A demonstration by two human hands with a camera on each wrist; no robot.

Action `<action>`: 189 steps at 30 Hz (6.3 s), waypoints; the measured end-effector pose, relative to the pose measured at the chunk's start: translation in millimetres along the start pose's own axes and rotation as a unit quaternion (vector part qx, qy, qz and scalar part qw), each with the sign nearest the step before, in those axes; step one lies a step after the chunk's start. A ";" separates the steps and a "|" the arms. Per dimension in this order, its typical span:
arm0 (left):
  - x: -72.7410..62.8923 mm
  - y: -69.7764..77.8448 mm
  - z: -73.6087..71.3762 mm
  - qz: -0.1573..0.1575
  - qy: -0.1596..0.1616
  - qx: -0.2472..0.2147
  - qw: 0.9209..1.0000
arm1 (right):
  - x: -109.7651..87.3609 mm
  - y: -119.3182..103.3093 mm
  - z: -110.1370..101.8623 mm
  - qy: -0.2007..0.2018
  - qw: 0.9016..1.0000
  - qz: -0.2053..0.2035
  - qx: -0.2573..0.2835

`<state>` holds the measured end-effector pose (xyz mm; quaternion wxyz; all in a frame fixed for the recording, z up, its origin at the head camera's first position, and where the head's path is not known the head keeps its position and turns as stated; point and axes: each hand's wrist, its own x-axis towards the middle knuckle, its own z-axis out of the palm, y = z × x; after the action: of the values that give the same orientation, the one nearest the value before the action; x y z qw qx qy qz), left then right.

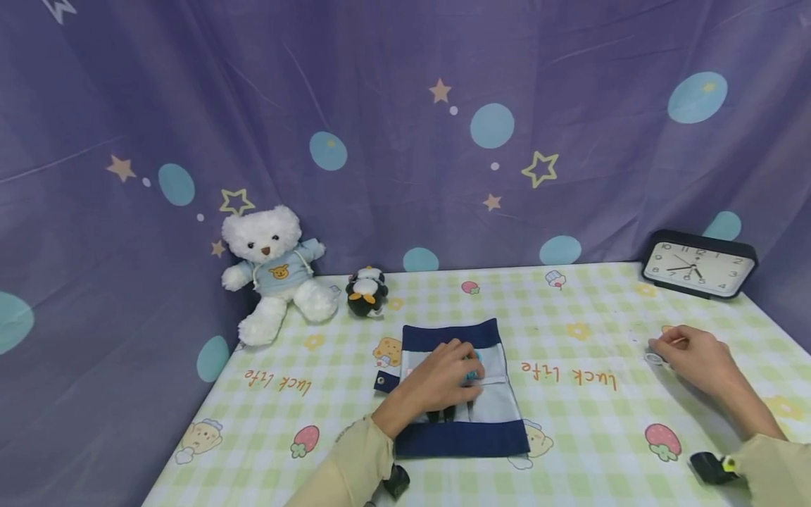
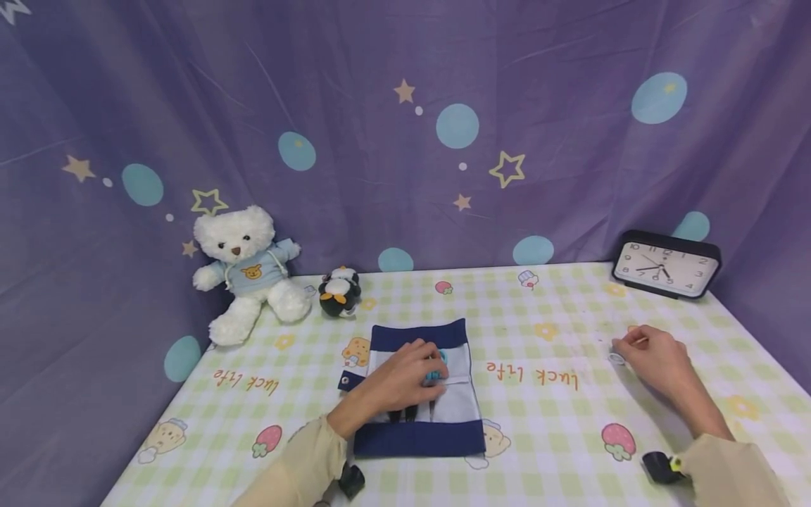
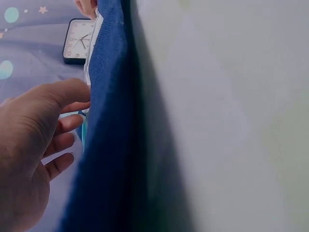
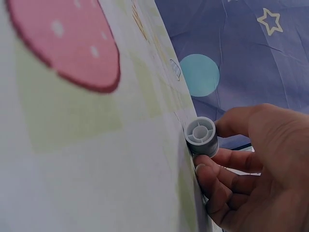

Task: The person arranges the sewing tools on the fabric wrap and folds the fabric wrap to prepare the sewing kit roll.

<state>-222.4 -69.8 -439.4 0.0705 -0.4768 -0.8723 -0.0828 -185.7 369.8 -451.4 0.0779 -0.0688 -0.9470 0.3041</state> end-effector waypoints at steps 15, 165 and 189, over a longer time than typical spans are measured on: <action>2.9 2.0 1.2 -0.003 0.007 0.015 1.000 | -0.7 -0.6 4.9 0.015 1.000 -0.010 -0.002; -1.8 -10.3 7.6 -0.043 0.029 -0.158 0.986 | 0.2 -168.1 121.2 -0.174 0.925 -0.298 0.160; -2.0 -9.7 7.4 -0.039 0.032 -0.164 0.985 | 1.0 -165.5 120.4 -0.184 0.925 -0.292 0.159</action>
<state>-229.8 -75.0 -447.7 0.0161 -0.4443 -0.8623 -0.2424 -223.2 168.6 -450.9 -0.0024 0.2814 -0.8619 0.4219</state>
